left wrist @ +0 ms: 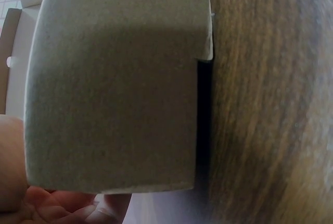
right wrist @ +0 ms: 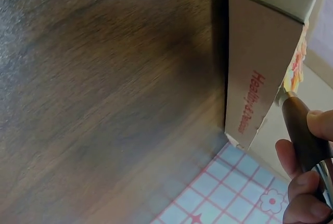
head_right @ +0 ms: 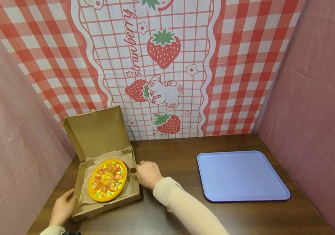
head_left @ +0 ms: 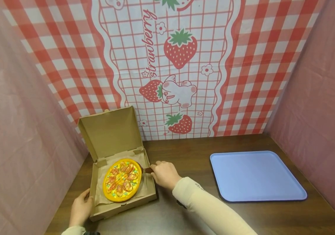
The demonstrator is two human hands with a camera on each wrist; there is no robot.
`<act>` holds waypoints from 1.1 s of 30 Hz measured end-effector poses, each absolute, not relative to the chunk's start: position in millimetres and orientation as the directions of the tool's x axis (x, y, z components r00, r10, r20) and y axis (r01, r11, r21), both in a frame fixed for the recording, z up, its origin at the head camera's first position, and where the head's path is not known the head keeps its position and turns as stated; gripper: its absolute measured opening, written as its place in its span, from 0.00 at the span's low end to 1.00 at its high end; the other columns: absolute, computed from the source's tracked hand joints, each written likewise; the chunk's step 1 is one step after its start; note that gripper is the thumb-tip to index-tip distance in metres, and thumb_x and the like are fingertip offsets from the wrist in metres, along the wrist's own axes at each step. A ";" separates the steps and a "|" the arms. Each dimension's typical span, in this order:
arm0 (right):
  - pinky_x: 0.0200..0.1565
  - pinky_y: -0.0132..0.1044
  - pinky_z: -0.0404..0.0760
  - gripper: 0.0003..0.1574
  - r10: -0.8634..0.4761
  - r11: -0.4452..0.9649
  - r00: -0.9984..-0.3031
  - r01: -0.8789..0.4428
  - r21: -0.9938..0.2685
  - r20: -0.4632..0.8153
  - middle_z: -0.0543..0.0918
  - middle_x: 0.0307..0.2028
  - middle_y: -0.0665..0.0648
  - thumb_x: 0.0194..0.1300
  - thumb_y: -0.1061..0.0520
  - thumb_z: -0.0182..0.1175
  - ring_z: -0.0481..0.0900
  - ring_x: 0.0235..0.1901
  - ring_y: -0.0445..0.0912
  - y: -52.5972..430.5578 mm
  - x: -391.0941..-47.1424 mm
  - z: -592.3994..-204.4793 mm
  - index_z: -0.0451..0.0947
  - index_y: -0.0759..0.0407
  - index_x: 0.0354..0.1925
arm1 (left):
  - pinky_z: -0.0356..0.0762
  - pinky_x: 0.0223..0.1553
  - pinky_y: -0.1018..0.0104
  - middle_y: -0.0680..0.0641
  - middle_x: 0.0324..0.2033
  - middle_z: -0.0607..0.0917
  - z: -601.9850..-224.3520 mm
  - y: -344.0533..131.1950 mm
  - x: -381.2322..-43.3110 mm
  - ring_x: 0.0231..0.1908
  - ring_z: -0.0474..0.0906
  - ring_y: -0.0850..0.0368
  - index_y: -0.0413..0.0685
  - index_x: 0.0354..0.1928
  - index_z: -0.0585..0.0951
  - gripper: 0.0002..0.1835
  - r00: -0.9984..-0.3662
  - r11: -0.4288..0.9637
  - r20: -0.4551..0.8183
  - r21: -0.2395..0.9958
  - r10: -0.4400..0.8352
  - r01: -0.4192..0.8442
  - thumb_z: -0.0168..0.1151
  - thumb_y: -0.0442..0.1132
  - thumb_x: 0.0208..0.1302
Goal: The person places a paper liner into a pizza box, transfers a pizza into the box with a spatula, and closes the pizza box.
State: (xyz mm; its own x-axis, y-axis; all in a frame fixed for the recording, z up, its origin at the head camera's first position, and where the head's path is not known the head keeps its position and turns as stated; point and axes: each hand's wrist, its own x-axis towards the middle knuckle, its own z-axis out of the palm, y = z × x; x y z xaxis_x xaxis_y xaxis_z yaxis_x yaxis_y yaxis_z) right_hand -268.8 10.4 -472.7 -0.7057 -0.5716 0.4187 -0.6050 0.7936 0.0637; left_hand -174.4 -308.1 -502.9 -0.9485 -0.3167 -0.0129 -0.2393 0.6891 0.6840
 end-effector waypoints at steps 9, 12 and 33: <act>0.24 0.40 0.79 0.12 -0.562 0.802 -0.727 -0.595 0.047 0.394 0.81 0.27 0.52 0.60 0.46 0.65 0.81 0.26 0.48 13.1 -271.5 -474.5 0.83 0.51 0.36 | 0.64 0.64 0.35 0.24 0.60 0.72 -503.8 -308.9 -174.4 0.62 0.67 0.26 0.25 0.66 0.65 0.26 -0.950 0.692 -0.007 0.683 -0.313 -0.233 0.46 0.33 0.70; 0.24 0.40 0.79 0.12 -0.559 0.804 -0.727 -0.593 0.043 0.399 0.82 0.28 0.51 0.61 0.46 0.66 0.81 0.26 0.48 13.1 -271.5 -474.9 0.84 0.51 0.38 | 0.64 0.64 0.35 0.24 0.60 0.72 -503.6 -308.8 -174.4 0.62 0.67 0.26 0.25 0.66 0.65 0.26 -0.950 0.690 -0.009 0.685 -0.311 -0.232 0.46 0.33 0.69; 0.25 0.39 0.80 0.13 -0.540 0.814 -0.700 -0.576 0.076 0.467 0.81 0.28 0.52 0.59 0.47 0.67 0.80 0.27 0.47 10.2 -272.3 -470.4 0.83 0.53 0.38 | 0.64 0.64 0.35 0.23 0.61 0.71 -502.3 -309.2 -174.7 0.63 0.66 0.26 0.25 0.67 0.64 0.27 -0.952 0.691 -0.023 0.683 -0.305 -0.237 0.45 0.34 0.69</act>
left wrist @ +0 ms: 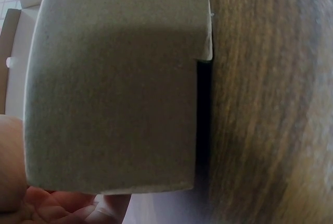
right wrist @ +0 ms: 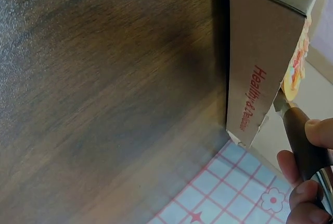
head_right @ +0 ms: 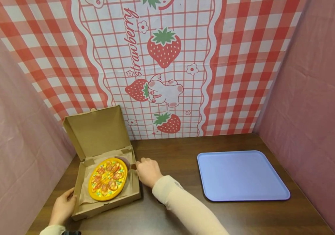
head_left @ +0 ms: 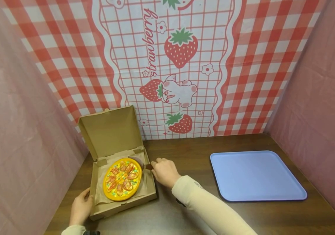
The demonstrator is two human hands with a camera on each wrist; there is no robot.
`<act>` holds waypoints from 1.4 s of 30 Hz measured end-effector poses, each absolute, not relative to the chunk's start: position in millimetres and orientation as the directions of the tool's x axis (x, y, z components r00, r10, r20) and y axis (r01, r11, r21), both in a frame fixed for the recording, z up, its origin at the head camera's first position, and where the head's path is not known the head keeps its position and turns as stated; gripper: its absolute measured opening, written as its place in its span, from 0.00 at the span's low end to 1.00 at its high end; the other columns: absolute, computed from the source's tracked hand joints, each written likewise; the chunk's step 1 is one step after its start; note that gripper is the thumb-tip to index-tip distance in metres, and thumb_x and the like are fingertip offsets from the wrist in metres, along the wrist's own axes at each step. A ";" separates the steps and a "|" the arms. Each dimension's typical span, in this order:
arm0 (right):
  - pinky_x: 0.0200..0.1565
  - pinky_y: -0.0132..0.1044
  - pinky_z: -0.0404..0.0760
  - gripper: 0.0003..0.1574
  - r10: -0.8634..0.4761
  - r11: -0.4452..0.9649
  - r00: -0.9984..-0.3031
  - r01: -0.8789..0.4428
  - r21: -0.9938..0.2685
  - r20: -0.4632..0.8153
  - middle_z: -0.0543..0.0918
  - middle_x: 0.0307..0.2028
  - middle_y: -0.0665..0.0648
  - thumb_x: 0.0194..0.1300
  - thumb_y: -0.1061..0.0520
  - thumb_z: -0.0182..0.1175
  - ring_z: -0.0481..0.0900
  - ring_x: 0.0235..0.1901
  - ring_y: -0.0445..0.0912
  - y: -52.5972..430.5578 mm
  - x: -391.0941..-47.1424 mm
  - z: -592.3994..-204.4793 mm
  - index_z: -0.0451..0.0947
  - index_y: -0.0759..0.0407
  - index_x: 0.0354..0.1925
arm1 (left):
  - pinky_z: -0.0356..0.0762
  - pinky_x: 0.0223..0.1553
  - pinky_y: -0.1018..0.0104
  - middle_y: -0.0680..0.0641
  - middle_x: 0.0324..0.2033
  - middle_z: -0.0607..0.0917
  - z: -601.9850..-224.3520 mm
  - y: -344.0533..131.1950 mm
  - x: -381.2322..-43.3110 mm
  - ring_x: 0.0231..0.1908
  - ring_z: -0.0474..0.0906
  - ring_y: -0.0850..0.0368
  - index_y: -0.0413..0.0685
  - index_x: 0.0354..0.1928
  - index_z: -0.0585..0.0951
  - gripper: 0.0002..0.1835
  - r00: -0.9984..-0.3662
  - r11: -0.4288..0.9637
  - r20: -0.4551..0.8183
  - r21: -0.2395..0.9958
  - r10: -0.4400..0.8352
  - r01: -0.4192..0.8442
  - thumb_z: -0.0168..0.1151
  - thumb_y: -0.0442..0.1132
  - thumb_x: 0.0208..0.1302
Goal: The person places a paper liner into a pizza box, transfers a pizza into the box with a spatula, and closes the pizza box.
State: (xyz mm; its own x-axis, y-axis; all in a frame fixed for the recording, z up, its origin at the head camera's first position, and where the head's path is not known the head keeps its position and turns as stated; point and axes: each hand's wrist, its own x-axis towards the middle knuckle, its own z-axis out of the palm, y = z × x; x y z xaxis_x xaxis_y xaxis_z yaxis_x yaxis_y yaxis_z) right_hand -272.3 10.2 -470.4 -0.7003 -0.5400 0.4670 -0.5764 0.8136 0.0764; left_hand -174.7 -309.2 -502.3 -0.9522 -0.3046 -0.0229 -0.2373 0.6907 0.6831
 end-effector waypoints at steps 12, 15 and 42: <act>0.24 0.39 0.80 0.14 -0.499 0.841 -0.721 -0.538 0.067 0.481 0.82 0.29 0.53 0.59 0.48 0.68 0.80 0.28 0.47 11.8 -276.2 -470.9 0.84 0.53 0.41 | 0.65 0.63 0.36 0.23 0.59 0.73 -502.1 -308.1 -176.5 0.62 0.68 0.26 0.24 0.66 0.66 0.26 -0.953 0.693 -0.004 0.685 -0.304 -0.224 0.46 0.33 0.69; 0.23 0.39 0.80 0.13 -0.494 0.842 -0.712 -0.535 0.069 0.499 0.82 0.29 0.53 0.59 0.48 0.68 0.80 0.27 0.47 11.7 -276.5 -471.0 0.84 0.53 0.39 | 0.66 0.63 0.36 0.23 0.59 0.73 -502.1 -308.1 -176.7 0.62 0.68 0.26 0.24 0.66 0.66 0.26 -0.953 0.691 -0.004 0.688 -0.304 -0.224 0.46 0.33 0.69; 0.25 0.39 0.82 0.15 -0.467 0.847 -0.684 -0.527 0.063 0.560 0.82 0.31 0.53 0.56 0.51 0.70 0.80 0.29 0.48 18.2 -279.2 -472.8 0.84 0.53 0.43 | 0.65 0.64 0.36 0.24 0.60 0.73 -504.8 -308.6 -174.3 0.62 0.67 0.26 0.25 0.66 0.66 0.26 -0.950 0.690 0.001 0.688 -0.311 -0.225 0.46 0.32 0.69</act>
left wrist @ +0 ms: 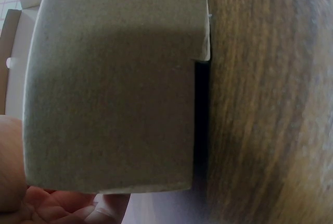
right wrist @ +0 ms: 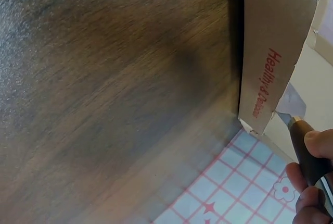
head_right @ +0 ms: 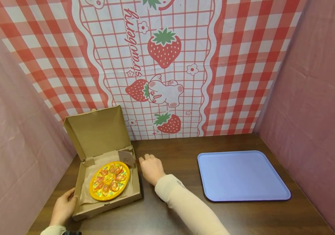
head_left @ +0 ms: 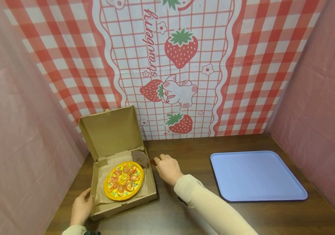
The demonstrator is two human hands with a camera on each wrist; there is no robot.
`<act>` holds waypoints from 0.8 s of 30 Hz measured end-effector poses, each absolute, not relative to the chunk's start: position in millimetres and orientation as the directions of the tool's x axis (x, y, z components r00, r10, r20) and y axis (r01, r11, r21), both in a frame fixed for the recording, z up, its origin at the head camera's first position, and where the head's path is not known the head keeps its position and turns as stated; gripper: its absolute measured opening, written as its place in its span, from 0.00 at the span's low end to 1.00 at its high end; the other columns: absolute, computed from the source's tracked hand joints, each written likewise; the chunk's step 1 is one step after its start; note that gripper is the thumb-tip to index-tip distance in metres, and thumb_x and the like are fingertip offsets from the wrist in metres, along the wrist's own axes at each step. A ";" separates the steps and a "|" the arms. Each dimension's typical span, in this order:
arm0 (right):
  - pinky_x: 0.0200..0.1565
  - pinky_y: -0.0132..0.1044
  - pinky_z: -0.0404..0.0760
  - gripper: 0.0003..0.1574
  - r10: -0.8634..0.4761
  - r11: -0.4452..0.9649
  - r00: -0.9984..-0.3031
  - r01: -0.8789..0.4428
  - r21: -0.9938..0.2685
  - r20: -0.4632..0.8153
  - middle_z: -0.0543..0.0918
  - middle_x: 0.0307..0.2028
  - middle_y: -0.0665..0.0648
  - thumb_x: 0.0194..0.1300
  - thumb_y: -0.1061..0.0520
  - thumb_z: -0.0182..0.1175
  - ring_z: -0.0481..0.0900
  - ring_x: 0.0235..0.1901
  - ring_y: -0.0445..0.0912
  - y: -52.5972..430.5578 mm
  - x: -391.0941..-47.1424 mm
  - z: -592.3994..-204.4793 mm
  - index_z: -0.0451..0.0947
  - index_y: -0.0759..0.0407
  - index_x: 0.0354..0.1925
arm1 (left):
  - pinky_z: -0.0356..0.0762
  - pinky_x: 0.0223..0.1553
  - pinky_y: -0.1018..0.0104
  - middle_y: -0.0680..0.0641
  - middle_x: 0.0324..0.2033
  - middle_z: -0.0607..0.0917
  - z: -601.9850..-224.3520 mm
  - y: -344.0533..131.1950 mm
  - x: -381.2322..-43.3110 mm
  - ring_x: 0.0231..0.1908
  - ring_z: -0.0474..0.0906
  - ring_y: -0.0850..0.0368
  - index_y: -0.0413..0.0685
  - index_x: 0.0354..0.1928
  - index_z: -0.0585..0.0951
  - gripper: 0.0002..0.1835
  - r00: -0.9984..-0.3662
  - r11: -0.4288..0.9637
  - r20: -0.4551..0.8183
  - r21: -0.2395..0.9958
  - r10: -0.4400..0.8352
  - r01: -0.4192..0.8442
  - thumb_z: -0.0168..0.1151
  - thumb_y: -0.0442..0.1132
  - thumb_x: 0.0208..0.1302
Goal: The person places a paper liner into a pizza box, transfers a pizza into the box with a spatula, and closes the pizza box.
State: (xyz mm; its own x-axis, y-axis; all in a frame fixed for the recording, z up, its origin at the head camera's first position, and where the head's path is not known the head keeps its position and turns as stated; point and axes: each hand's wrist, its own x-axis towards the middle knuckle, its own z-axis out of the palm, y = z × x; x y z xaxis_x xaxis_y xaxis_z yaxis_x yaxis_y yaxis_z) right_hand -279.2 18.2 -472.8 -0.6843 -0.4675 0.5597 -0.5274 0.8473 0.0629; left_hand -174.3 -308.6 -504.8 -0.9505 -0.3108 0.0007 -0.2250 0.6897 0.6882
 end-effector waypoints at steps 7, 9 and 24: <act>0.26 0.40 0.82 0.16 -0.452 0.842 -0.671 -0.538 0.033 0.587 0.81 0.32 0.54 0.56 0.53 0.70 0.80 0.31 0.48 21.2 -281.8 -478.8 0.84 0.53 0.44 | 0.65 0.63 0.36 0.23 0.59 0.73 -503.7 -307.7 -173.7 0.61 0.68 0.26 0.24 0.65 0.66 0.25 -0.949 0.684 0.007 0.695 -0.315 -0.222 0.46 0.32 0.69; 0.27 0.41 0.83 0.17 -0.441 0.843 -0.668 -0.537 0.022 0.599 0.82 0.33 0.55 0.56 0.54 0.70 0.80 0.32 0.49 22.3 -282.0 -480.6 0.84 0.53 0.45 | 0.66 0.63 0.36 0.23 0.59 0.73 -503.5 -307.4 -173.5 0.61 0.68 0.26 0.24 0.65 0.66 0.25 -0.948 0.683 0.009 0.696 -0.317 -0.222 0.46 0.32 0.69; 0.33 0.43 0.84 0.18 -0.392 0.830 -0.722 -0.545 -0.120 0.570 0.83 0.35 0.56 0.60 0.54 0.68 0.82 0.33 0.51 41.6 -283.1 -466.5 0.82 0.56 0.48 | 0.65 0.63 0.35 0.24 0.59 0.73 -502.9 -307.1 -173.0 0.62 0.68 0.26 0.26 0.66 0.66 0.25 -0.946 0.683 -0.002 0.691 -0.323 -0.235 0.46 0.33 0.69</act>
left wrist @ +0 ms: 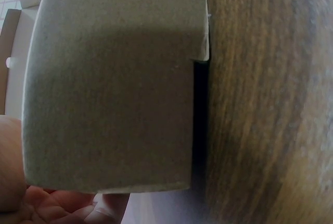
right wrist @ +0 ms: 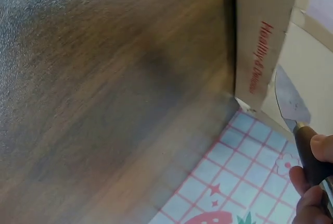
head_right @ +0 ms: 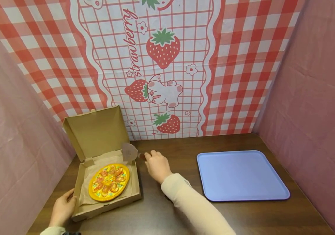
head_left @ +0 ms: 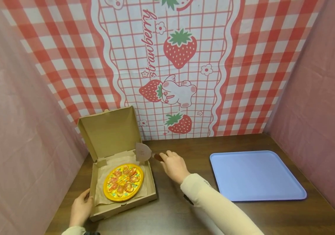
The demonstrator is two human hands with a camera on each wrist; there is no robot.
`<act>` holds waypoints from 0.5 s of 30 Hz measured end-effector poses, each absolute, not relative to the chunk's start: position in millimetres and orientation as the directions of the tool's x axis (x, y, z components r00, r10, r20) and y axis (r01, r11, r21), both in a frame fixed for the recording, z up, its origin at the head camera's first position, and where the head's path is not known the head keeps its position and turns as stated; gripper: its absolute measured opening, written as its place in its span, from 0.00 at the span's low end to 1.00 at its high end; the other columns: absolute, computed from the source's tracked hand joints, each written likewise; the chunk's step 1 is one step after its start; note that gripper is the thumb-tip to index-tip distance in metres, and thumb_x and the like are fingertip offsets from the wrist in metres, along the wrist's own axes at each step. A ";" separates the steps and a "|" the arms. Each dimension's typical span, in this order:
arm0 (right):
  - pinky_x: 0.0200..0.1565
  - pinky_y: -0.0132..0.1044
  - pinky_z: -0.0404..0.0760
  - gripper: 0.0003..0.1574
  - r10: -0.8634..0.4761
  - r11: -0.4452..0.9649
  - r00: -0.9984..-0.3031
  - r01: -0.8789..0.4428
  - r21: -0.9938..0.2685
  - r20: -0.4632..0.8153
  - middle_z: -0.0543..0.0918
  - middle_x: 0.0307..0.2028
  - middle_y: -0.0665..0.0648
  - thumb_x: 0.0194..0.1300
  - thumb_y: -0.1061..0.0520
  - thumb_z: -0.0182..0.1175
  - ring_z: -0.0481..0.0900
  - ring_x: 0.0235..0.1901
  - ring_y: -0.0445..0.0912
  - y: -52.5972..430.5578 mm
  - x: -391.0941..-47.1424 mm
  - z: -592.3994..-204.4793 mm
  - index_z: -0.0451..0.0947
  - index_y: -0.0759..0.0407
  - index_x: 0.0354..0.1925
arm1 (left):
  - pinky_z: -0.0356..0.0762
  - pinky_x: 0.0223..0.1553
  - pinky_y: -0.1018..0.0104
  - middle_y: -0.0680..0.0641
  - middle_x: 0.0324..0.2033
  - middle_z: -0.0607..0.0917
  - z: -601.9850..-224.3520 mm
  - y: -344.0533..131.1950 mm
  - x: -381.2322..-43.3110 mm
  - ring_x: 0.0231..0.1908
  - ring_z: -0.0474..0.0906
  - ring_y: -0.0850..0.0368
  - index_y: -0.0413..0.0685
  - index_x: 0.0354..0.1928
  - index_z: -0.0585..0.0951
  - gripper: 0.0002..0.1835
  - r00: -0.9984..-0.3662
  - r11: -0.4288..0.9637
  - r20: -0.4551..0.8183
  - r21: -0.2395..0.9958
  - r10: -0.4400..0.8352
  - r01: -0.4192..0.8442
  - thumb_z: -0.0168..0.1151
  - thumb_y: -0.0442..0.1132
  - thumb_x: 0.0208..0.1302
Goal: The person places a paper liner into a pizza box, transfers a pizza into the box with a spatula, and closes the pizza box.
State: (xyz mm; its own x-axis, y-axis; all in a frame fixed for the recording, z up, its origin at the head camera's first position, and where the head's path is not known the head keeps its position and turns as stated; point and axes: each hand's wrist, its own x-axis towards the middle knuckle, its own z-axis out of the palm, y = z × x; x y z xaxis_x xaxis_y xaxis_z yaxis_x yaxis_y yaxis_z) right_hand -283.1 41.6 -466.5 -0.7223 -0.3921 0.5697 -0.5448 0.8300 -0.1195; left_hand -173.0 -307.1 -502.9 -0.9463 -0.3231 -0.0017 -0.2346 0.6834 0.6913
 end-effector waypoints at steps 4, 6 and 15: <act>0.35 0.47 0.84 0.17 -0.347 0.802 -0.783 -0.534 -0.270 0.516 0.85 0.36 0.58 0.62 0.54 0.66 0.84 0.33 0.53 51.9 -282.7 -457.8 0.83 0.59 0.48 | 0.66 0.62 0.36 0.24 0.59 0.73 -503.2 -306.8 -173.2 0.61 0.69 0.26 0.26 0.66 0.66 0.25 -0.946 0.683 0.004 0.693 -0.325 -0.232 0.46 0.33 0.69; 0.36 0.48 0.83 0.15 -0.321 0.780 -0.825 -0.509 -0.364 0.466 0.86 0.36 0.58 0.64 0.54 0.65 0.84 0.33 0.53 58.3 -283.6 -453.5 0.83 0.59 0.47 | 0.67 0.62 0.36 0.24 0.59 0.73 -503.7 -307.0 -173.4 0.61 0.69 0.26 0.25 0.65 0.66 0.25 -0.947 0.682 0.003 0.695 -0.322 -0.229 0.46 0.33 0.69; 0.35 0.43 0.80 0.11 -0.251 0.733 -0.904 -0.411 -0.542 0.346 0.88 0.34 0.56 0.65 0.55 0.64 0.81 0.28 0.46 100.1 -284.7 -434.4 0.85 0.60 0.43 | 0.67 0.62 0.36 0.23 0.59 0.73 -501.4 -306.6 -173.3 0.60 0.69 0.26 0.24 0.65 0.66 0.26 -0.951 0.691 -0.006 0.686 -0.309 -0.229 0.46 0.33 0.69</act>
